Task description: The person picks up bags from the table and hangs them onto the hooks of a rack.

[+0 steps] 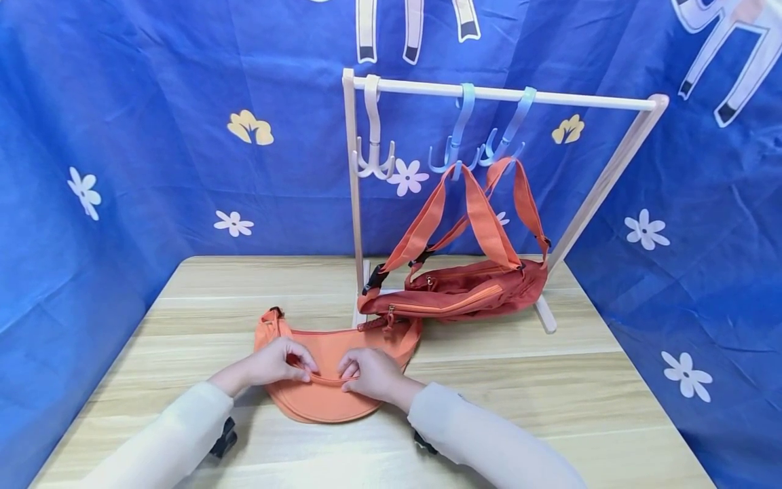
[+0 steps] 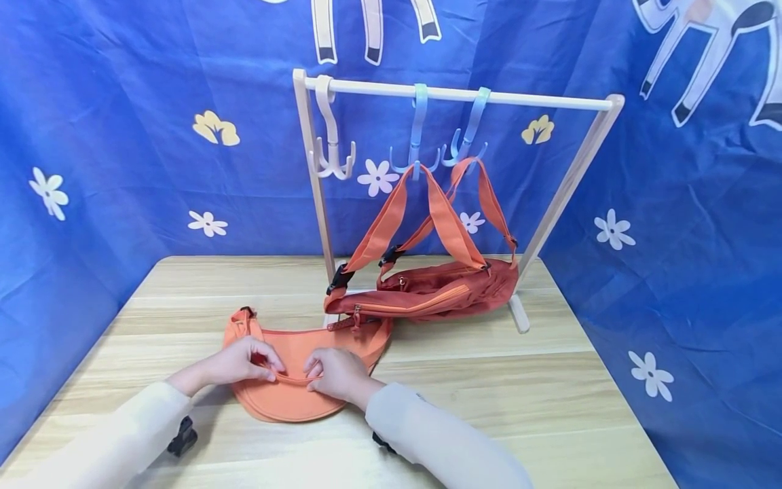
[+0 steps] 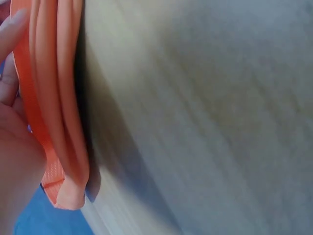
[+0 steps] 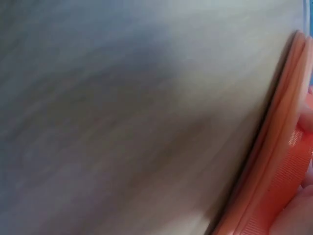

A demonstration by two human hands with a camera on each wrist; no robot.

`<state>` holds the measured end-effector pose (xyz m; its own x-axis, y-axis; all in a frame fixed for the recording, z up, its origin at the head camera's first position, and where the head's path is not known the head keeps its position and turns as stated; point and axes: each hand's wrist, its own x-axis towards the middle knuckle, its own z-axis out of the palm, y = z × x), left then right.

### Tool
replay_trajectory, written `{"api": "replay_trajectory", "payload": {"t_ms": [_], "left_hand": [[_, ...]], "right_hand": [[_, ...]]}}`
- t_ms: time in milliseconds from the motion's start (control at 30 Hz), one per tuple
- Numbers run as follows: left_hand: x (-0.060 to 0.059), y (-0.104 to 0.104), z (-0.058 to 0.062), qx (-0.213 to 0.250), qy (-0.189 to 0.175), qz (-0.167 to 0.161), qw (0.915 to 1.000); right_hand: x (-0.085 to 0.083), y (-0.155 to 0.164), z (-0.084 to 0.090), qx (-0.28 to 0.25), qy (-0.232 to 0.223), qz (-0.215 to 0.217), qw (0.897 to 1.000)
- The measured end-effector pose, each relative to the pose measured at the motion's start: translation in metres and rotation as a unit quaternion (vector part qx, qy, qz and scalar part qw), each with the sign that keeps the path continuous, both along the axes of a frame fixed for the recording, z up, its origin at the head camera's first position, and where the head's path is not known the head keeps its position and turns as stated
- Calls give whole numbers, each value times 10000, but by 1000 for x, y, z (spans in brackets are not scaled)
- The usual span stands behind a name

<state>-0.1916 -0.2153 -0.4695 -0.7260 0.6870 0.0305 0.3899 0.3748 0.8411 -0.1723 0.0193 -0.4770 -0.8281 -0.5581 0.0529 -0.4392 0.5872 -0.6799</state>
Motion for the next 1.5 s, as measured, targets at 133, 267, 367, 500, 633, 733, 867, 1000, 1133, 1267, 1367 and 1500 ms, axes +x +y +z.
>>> {"api": "replay_trajectory", "payload": {"t_ms": [133,267,367,500,633,733,867,1000,1133,1267,1367,1500], "left_hand": [[-4,-5,3,200,-52,-404,9990],[-8,-11,7,232,-116,-745,9969],[-9,-14,10,120,-255,-859,9959],[-10,-17,14,-21,-409,-974,9944],[-11,-18,17,-80,-507,-1088,9927],[-13,-18,20,-58,-588,-1177,9913],[-13,-18,24,-21,-721,-1261,9894],[-12,-17,30,-91,-737,-1261,9892],[-12,-17,34,-263,-614,-1238,9901],[-13,-17,40,-398,-439,-1282,9900],[-14,-17,48,-388,-375,-1361,9892],[-13,-14,58,-290,-295,-1425,9889]], "right_hand": [[2,-3,4,-235,-290,149,9992],[4,-6,9,-506,-519,341,9968],[7,-8,14,-625,-698,398,9948],[9,-11,20,-652,-922,360,9930],[11,-13,26,-632,-1152,344,9907],[12,-15,30,-674,-1426,319,9870],[14,-16,35,-786,-1890,198,9786],[16,-16,41,-889,-2267,53,9699],[17,-17,49,-901,-2469,-17,9648],[16,-15,57,-913,-2667,19,9594],[14,-13,64,-970,-2820,87,9545],[11,-8,72,-1052,-2922,140,9505]]}}
